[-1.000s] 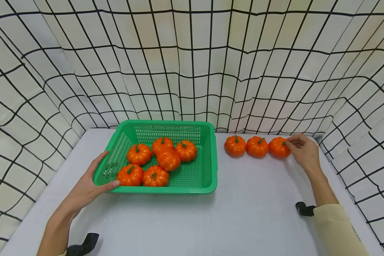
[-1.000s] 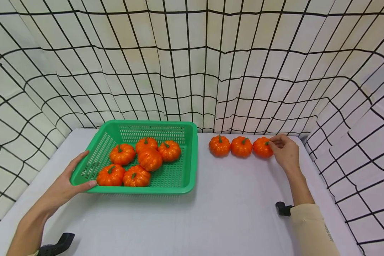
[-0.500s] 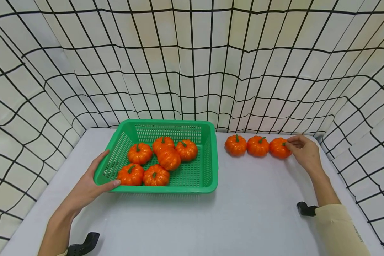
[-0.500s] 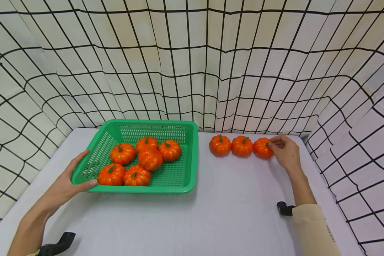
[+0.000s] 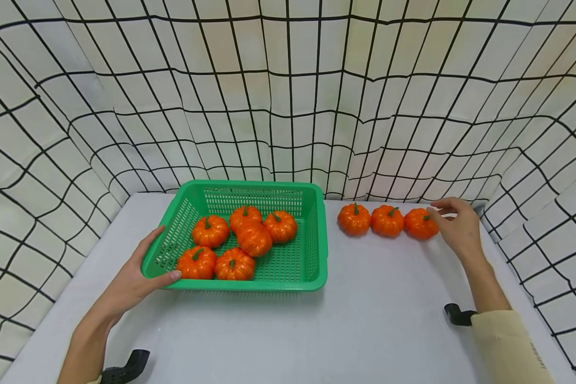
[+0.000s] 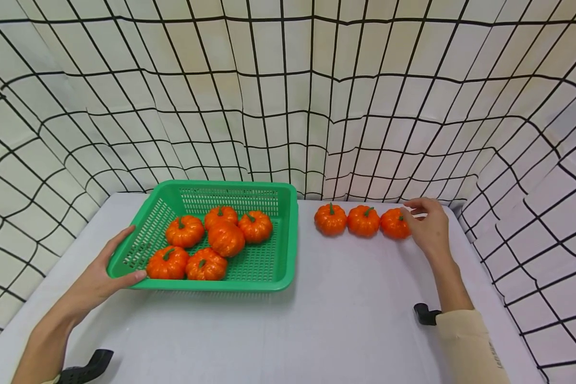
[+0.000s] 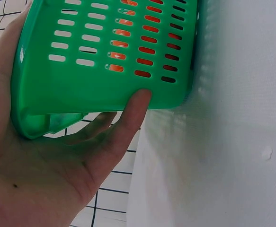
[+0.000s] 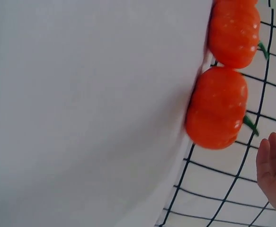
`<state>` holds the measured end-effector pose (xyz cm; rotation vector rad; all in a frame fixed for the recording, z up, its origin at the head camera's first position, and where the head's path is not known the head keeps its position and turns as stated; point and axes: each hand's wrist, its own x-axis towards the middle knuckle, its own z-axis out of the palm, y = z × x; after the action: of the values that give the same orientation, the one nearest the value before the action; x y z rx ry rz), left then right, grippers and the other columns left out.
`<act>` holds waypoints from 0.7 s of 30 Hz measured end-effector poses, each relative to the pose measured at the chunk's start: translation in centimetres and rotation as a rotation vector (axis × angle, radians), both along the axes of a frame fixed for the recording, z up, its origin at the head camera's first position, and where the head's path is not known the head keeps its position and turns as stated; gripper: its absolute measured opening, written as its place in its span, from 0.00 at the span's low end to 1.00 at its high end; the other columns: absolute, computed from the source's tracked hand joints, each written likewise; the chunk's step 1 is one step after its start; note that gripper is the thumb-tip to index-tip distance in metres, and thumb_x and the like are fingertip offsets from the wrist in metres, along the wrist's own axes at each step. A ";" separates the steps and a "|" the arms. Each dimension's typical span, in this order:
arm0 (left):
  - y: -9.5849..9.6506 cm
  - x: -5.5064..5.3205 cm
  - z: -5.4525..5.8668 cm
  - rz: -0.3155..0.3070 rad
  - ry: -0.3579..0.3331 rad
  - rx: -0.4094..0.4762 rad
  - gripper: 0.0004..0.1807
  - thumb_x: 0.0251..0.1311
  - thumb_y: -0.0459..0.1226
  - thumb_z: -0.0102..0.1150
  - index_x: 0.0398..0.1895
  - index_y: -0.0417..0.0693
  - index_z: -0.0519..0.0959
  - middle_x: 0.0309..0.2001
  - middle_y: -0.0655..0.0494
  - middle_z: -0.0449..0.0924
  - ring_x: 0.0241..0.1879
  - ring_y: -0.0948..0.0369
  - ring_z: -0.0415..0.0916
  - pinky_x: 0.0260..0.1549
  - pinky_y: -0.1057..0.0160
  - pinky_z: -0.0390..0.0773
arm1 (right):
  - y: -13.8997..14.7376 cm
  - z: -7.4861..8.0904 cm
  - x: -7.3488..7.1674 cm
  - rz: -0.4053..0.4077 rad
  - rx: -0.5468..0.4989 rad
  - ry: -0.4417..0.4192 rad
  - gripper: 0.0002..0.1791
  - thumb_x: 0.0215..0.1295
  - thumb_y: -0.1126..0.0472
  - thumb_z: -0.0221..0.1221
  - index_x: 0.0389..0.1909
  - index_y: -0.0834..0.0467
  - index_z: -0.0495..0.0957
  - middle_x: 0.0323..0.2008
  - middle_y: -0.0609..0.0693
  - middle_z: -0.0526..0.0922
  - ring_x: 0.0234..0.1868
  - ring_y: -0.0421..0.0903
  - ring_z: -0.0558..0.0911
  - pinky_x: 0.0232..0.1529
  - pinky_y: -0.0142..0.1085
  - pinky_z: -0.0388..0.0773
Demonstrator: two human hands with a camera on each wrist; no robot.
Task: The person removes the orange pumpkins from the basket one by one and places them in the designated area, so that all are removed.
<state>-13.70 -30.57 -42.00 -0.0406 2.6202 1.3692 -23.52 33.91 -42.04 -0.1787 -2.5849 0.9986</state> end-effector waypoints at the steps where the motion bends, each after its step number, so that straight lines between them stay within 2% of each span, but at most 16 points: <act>1: 0.0 0.0 0.0 0.002 -0.002 -0.001 0.59 0.67 0.48 0.67 0.86 0.69 0.31 0.84 0.33 0.36 0.75 0.31 0.47 0.63 0.26 0.61 | -0.4 0.2 0.0 0.009 -0.003 0.010 0.18 0.75 0.54 0.60 0.54 0.64 0.82 0.56 0.61 0.77 0.49 0.46 0.77 0.43 0.14 0.67; 6: 0.0 0.1 0.0 0.005 0.001 -0.011 0.59 0.66 0.49 0.67 0.86 0.69 0.31 0.84 0.33 0.37 0.75 0.30 0.48 0.63 0.26 0.62 | -2.3 1.0 0.0 0.077 -0.021 0.051 0.16 0.75 0.53 0.61 0.53 0.62 0.82 0.53 0.56 0.79 0.45 0.31 0.74 0.45 0.14 0.69; 10: 0.1 -0.1 0.0 0.002 0.005 -0.012 0.59 0.66 0.49 0.67 0.86 0.69 0.31 0.84 0.33 0.37 0.74 0.31 0.49 0.63 0.26 0.62 | -3.8 1.6 0.2 0.136 -0.029 0.072 0.15 0.75 0.52 0.61 0.51 0.60 0.82 0.51 0.54 0.80 0.45 0.27 0.74 0.47 0.14 0.70; 15: 0.1 0.0 0.0 0.002 0.000 -0.008 0.60 0.66 0.49 0.67 0.86 0.69 0.31 0.84 0.33 0.36 0.75 0.30 0.49 0.63 0.26 0.62 | -5.5 2.4 0.4 0.196 -0.035 0.101 0.13 0.75 0.55 0.62 0.51 0.59 0.83 0.50 0.53 0.81 0.47 0.31 0.77 0.50 0.15 0.72; 21: 0.1 0.0 0.0 0.006 -0.007 -0.005 0.60 0.66 0.49 0.67 0.86 0.69 0.31 0.84 0.32 0.36 0.75 0.30 0.49 0.63 0.25 0.61 | -7.3 3.1 0.6 0.267 -0.069 0.102 0.14 0.74 0.57 0.63 0.53 0.61 0.82 0.51 0.55 0.81 0.54 0.49 0.82 0.53 0.20 0.76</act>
<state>-13.74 -30.47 -42.02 -0.0537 2.6204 1.3617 -22.91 26.56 -38.94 0.2004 -2.5272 1.1563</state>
